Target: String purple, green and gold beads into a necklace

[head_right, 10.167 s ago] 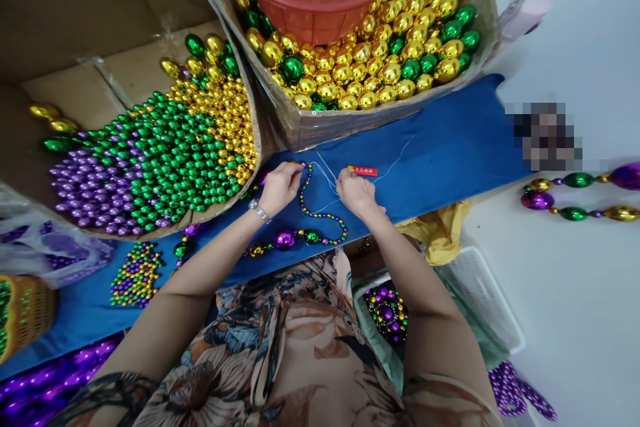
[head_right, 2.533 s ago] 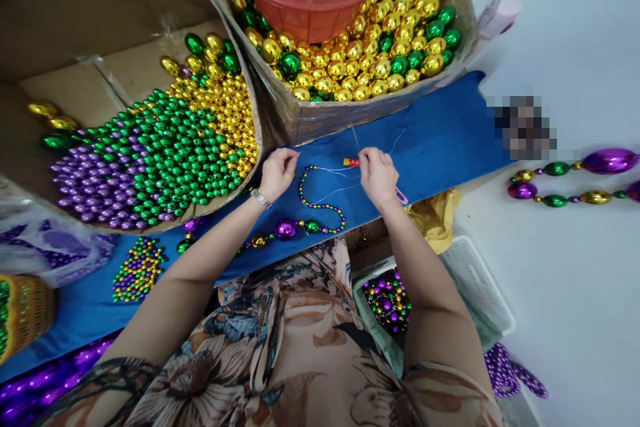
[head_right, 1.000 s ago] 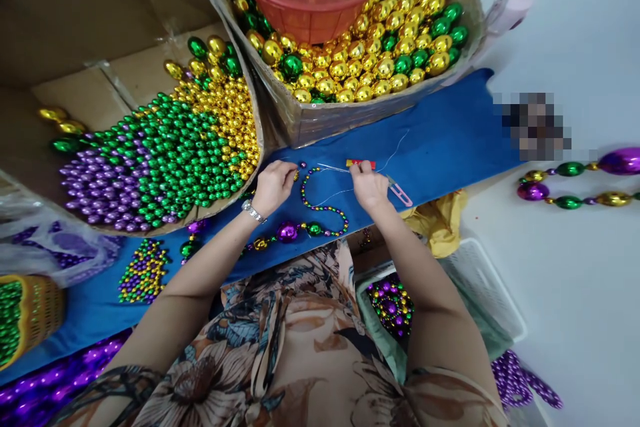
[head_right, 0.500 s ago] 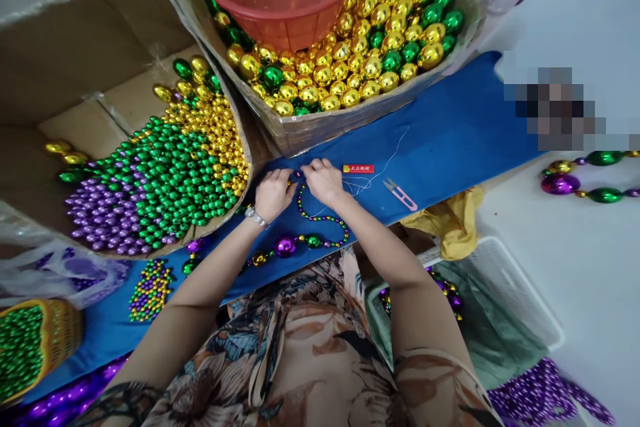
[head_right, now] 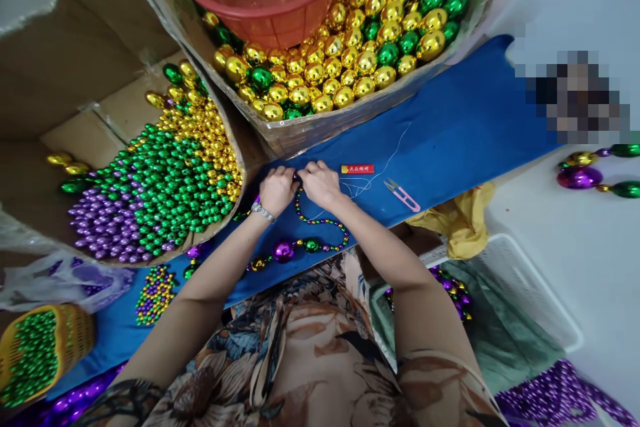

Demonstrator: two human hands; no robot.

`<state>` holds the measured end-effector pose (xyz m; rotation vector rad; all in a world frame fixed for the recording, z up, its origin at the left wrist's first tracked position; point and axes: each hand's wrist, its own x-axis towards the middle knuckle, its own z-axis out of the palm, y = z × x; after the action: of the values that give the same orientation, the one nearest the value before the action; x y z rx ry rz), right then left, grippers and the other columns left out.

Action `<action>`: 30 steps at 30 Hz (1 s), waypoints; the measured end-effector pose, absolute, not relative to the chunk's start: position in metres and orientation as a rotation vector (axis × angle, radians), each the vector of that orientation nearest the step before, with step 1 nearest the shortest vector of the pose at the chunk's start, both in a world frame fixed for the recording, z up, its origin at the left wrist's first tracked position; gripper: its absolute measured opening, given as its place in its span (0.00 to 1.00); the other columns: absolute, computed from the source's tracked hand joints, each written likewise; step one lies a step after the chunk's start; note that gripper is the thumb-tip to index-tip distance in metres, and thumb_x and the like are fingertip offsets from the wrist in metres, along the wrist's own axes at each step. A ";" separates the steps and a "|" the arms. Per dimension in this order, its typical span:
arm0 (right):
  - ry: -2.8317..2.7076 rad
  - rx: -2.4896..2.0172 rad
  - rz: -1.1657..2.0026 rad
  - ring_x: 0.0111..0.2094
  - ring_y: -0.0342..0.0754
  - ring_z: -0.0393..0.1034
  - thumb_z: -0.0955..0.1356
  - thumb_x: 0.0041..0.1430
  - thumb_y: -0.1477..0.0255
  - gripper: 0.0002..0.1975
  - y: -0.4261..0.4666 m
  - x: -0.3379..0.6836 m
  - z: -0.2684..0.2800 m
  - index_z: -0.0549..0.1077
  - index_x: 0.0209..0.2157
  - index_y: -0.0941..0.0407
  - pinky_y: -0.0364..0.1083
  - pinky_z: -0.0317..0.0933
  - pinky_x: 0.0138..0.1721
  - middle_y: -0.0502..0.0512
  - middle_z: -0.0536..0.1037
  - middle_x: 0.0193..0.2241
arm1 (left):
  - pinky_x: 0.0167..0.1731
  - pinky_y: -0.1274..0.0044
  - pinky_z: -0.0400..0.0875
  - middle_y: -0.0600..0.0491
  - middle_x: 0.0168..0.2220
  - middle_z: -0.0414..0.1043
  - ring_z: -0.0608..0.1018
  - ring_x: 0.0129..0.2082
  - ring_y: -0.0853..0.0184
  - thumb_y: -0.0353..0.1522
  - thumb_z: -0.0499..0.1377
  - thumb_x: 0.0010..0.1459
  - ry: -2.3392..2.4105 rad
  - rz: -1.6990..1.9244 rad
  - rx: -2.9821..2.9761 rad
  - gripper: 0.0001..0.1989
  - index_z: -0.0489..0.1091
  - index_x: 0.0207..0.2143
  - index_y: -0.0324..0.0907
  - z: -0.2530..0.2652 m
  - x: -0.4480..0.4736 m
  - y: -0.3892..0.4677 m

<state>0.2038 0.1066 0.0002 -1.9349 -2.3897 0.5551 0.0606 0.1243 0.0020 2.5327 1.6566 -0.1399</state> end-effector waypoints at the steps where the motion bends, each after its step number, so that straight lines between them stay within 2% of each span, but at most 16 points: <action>1: -2.381 -1.930 0.558 0.52 0.54 0.62 0.56 0.68 0.70 0.20 0.107 0.204 0.001 0.73 0.53 0.51 0.48 0.62 0.42 0.60 0.74 0.51 | 0.36 0.69 0.69 0.43 0.45 0.73 0.73 0.47 0.53 0.34 0.55 0.63 1.656 -0.138 2.527 0.12 0.71 0.48 0.41 0.001 0.060 0.125; 9: -2.321 -1.905 0.546 0.52 0.54 0.63 0.55 0.69 0.67 0.22 0.107 0.211 -0.003 0.73 0.55 0.50 0.48 0.62 0.43 0.59 0.75 0.49 | 0.44 0.70 0.67 0.44 0.45 0.73 0.73 0.46 0.56 0.33 0.54 0.65 1.613 -0.063 2.487 0.12 0.72 0.47 0.39 -0.010 0.049 0.132; 16: -2.284 -1.886 0.568 0.50 0.53 0.65 0.55 0.70 0.66 0.21 0.108 0.209 -0.003 0.73 0.54 0.50 0.47 0.61 0.44 0.57 0.76 0.49 | 0.39 0.70 0.67 0.46 0.44 0.74 0.73 0.46 0.56 0.35 0.56 0.64 1.654 -0.027 2.476 0.12 0.72 0.48 0.42 -0.008 0.047 0.126; 19: -2.265 -1.888 0.550 0.50 0.53 0.65 0.55 0.70 0.66 0.21 0.107 0.209 0.000 0.73 0.54 0.50 0.47 0.60 0.44 0.58 0.76 0.48 | 0.41 0.70 0.68 0.46 0.42 0.75 0.73 0.46 0.55 0.35 0.57 0.63 1.646 0.043 2.478 0.12 0.73 0.46 0.42 -0.005 0.050 0.125; 25: -2.110 -1.948 0.475 0.49 0.53 0.66 0.55 0.70 0.64 0.22 0.102 0.219 0.003 0.72 0.55 0.50 0.48 0.59 0.43 0.58 0.75 0.49 | 0.50 0.68 0.69 0.47 0.43 0.77 0.75 0.46 0.59 0.34 0.57 0.63 1.513 0.548 2.338 0.11 0.73 0.46 0.41 0.013 0.047 0.115; 30: -2.156 -1.912 0.503 0.48 0.52 0.67 0.56 0.70 0.63 0.20 0.098 0.221 -0.002 0.73 0.54 0.48 0.47 0.59 0.43 0.55 0.76 0.48 | 0.42 0.73 0.75 0.49 0.40 0.78 0.79 0.38 0.68 0.39 0.60 0.61 1.391 1.033 1.882 0.16 0.73 0.48 0.40 0.037 0.025 0.090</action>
<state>0.2206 0.0983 -0.0020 -1.9118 -2.1559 0.5030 0.0246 0.0900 0.0374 1.8816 1.3910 1.0326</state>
